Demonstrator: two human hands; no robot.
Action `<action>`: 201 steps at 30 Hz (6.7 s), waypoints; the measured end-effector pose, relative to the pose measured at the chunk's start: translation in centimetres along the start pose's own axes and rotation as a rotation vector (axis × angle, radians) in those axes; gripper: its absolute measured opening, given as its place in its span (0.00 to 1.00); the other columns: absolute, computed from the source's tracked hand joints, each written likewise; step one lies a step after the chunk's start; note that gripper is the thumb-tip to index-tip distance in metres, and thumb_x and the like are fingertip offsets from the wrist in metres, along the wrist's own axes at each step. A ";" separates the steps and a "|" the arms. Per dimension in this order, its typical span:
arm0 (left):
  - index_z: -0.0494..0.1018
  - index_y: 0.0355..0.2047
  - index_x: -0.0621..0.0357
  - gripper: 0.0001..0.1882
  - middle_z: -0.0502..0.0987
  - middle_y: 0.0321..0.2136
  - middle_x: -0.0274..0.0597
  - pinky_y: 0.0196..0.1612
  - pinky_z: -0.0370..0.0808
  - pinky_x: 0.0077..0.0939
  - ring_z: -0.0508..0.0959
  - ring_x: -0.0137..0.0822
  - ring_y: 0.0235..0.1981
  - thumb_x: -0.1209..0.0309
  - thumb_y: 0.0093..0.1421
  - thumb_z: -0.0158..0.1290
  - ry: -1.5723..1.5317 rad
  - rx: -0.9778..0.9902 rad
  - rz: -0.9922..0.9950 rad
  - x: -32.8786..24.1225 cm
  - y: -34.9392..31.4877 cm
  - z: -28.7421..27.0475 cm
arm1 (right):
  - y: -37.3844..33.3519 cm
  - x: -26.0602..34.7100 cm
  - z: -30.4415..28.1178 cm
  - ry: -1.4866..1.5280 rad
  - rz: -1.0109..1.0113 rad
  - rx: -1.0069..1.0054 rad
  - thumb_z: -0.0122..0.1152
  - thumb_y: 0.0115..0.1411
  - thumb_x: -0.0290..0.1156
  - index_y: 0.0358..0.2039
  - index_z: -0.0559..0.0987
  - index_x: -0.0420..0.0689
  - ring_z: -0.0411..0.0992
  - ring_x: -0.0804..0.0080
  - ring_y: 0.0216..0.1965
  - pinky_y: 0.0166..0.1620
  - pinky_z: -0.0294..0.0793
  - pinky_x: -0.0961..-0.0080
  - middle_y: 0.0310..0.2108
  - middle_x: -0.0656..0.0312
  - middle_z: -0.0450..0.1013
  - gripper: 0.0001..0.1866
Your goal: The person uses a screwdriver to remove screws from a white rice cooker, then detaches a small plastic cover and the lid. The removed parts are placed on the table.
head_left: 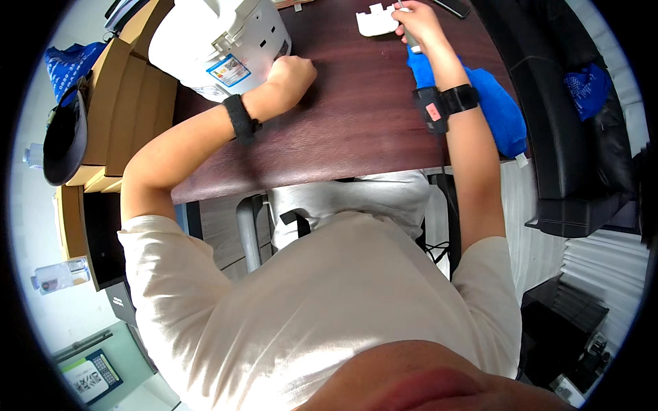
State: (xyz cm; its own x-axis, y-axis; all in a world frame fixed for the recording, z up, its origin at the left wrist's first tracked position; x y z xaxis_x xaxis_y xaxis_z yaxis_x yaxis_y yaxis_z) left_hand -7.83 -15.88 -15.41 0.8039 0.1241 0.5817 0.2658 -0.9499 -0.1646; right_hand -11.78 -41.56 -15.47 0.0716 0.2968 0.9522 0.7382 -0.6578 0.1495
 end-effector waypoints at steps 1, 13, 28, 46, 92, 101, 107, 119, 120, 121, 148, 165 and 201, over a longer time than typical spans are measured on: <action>0.80 0.21 0.51 0.04 0.81 0.24 0.39 0.27 0.78 0.24 0.82 0.36 0.29 0.75 0.48 0.57 -0.008 0.009 -0.002 0.0 -0.1 -0.5 | 0.4 0.2 -1.0 -0.023 -0.015 -0.005 0.62 0.52 0.31 0.42 0.76 0.40 0.74 0.79 0.20 0.20 0.73 0.78 0.26 0.59 0.77 0.17; 0.79 0.27 0.64 0.12 0.79 0.27 0.56 0.39 0.78 0.39 0.80 0.51 0.31 0.66 0.51 0.57 -0.548 -0.208 -0.071 2.9 5.3 -8.6 | 0.2 -3.9 -4.1 0.415 0.087 -0.148 0.60 0.55 0.25 0.44 0.73 0.37 0.74 0.75 0.22 0.20 0.72 0.76 0.28 0.58 0.74 0.15; 0.78 0.27 0.68 0.16 0.76 0.17 0.51 0.23 0.75 0.30 0.78 0.39 0.16 0.62 0.54 0.55 -0.788 -0.342 -0.077 2.7 12.0 -9.8 | -0.4 -2.3 -5.5 -0.300 -0.187 -0.351 0.68 0.49 0.45 0.38 0.79 0.43 0.78 0.57 0.35 0.41 0.75 0.64 0.31 0.50 0.79 0.22; 0.81 0.35 0.52 0.16 0.81 0.30 0.46 0.40 0.76 0.39 0.81 0.45 0.34 0.58 0.56 0.50 -0.633 -0.260 -0.054 0.5 23.3 -7.8 | -0.2 -4.8 -8.0 0.284 0.084 -0.451 0.58 0.56 0.36 0.36 0.77 0.36 0.73 0.73 0.15 0.17 0.72 0.74 0.17 0.57 0.74 0.15; 0.77 0.41 0.55 0.17 0.79 0.35 0.40 0.41 0.75 0.29 0.79 0.37 0.38 0.69 0.50 0.64 -0.675 -0.833 -0.261 7.5 -12.0 -17.3 | -1.8 -1.6 -5.4 0.669 0.099 -0.137 0.55 0.59 0.22 0.58 0.55 0.35 0.76 0.64 0.35 0.28 0.78 0.67 0.41 0.49 0.70 0.29; 0.67 0.56 0.54 0.33 0.61 0.59 0.59 0.61 0.63 0.46 0.57 0.53 0.64 0.47 0.57 0.53 -0.650 -0.289 -0.582 17.4 -12.5 -11.7 | -4.2 3.0 -1.1 0.721 0.041 0.115 0.51 0.58 0.20 0.49 0.67 0.33 0.74 0.67 0.35 0.29 0.76 0.73 0.43 0.50 0.71 0.17; 0.75 0.41 0.64 0.23 0.74 0.42 0.57 0.52 0.67 0.41 0.71 0.50 0.47 0.56 0.64 0.42 -0.435 -0.460 -0.085 20.8 -9.1 -11.6 | -8.5 6.3 4.3 0.521 -0.068 0.385 0.52 0.57 0.18 0.60 0.58 0.34 0.73 0.73 0.32 0.27 0.76 0.78 0.48 0.50 0.68 0.29; 0.79 0.43 0.52 0.38 0.80 0.41 0.49 0.46 0.73 0.37 0.78 0.48 0.45 0.33 0.58 0.36 -0.521 0.135 -0.682 19.7 -8.6 -15.5 | -9.2 3.1 6.9 0.302 -0.001 0.407 0.53 0.52 0.15 0.59 0.60 0.37 0.70 0.76 0.24 0.22 0.72 0.80 0.48 0.52 0.67 0.32; 0.79 0.43 0.57 0.41 0.79 0.42 0.53 0.47 0.72 0.38 0.77 0.49 0.47 0.32 0.58 0.36 -0.608 0.120 -0.676 19.5 -8.7 -15.9 | -9.3 3.1 6.9 0.310 0.002 0.402 0.53 0.53 0.15 0.59 0.60 0.37 0.71 0.76 0.25 0.22 0.72 0.80 0.48 0.52 0.67 0.32; 0.78 0.43 0.61 0.43 0.78 0.42 0.55 0.48 0.72 0.38 0.77 0.50 0.47 0.31 0.57 0.37 -0.634 0.102 -0.638 20.9 -7.4 -13.6 | -9.3 3.3 6.9 0.319 -0.004 0.403 0.53 0.53 0.15 0.59 0.60 0.37 0.71 0.75 0.26 0.22 0.73 0.80 0.49 0.52 0.67 0.32; 0.79 0.30 0.64 0.31 0.78 0.20 0.45 0.29 0.75 0.30 0.80 0.38 0.25 0.42 0.54 0.55 -0.571 -0.053 -0.565 25.7 -11.9 -9.3 | -9.5 4.1 7.0 0.344 0.025 0.455 0.51 0.54 0.16 0.60 0.59 0.37 0.70 0.75 0.33 0.23 0.74 0.81 0.50 0.53 0.65 0.31; 0.75 0.43 0.71 0.39 0.79 0.36 0.57 0.41 0.76 0.33 0.80 0.46 0.38 0.40 0.54 0.53 -0.925 -0.298 -0.873 25.1 -8.3 -6.7 | -10.0 4.1 6.9 0.302 0.010 0.452 0.50 0.55 0.16 0.60 0.60 0.36 0.70 0.76 0.32 0.23 0.74 0.83 0.50 0.53 0.66 0.30; 0.70 0.51 0.58 0.24 0.76 0.42 0.49 0.49 0.71 0.35 0.75 0.43 0.45 0.68 0.51 0.53 -0.588 0.090 -0.367 22.9 -6.8 -18.4 | -10.6 7.0 4.7 0.496 -0.193 0.389 0.52 0.56 0.15 0.53 0.67 0.37 0.67 0.84 0.25 0.19 0.65 0.88 0.43 0.59 0.70 0.22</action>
State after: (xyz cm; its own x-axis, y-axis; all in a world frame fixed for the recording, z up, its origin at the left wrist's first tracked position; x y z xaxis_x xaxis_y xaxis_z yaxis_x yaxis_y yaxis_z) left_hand -1.06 -11.85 13.67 0.8014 0.5915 0.0888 0.5982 -0.7924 -0.1197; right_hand -15.94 -29.29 -11.61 -0.3349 -0.0309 0.9417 0.9022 -0.2989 0.3110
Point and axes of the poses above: each hand's wrist, its own y-axis towards the middle knuckle, its own z-axis out of the palm, x = y × z, the point moved 8 cm from there along y, towards the middle knuckle
